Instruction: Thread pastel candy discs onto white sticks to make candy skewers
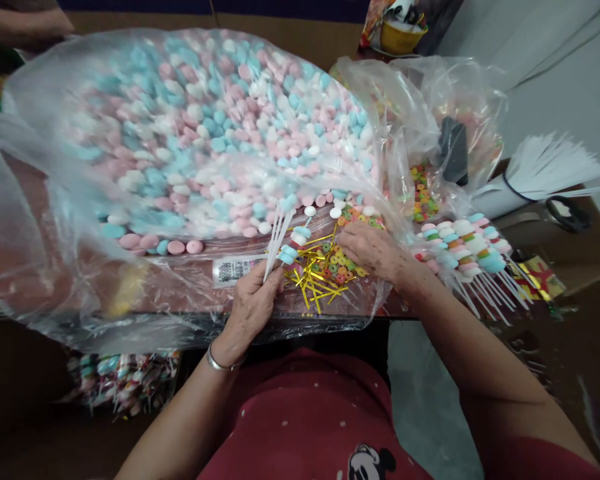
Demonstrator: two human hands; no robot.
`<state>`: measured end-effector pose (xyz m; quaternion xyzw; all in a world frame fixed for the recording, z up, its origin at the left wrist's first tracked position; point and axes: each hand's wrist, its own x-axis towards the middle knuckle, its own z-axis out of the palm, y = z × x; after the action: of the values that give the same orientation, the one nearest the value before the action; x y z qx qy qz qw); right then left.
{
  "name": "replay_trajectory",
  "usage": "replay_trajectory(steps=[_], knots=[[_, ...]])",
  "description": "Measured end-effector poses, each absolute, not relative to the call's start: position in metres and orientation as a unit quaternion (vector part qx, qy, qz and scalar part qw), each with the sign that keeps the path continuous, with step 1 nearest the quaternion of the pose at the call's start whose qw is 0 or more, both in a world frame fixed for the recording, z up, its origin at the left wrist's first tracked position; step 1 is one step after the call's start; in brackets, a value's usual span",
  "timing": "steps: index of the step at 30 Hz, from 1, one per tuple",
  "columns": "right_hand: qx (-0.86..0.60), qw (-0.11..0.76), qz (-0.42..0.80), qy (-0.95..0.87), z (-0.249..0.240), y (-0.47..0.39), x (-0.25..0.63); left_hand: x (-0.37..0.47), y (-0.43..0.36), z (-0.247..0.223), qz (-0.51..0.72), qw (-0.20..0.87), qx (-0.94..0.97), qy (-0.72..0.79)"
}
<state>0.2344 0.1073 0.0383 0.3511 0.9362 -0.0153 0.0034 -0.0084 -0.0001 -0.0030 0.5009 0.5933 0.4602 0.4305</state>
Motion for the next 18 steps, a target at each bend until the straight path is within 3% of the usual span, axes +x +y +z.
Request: replay_trajectory(steps=[9, 18], knots=[[0.364, 0.016, 0.036, 0.930, 0.040, 0.101, 0.223, -0.011, -0.001, -0.004, 0.466, 0.468, 0.483, 0.575], [0.386, -0.122, -0.147, 0.902, 0.048, 0.106, 0.236, -0.011, -0.001, -0.005, 0.467, 0.468, 0.482, 0.575]])
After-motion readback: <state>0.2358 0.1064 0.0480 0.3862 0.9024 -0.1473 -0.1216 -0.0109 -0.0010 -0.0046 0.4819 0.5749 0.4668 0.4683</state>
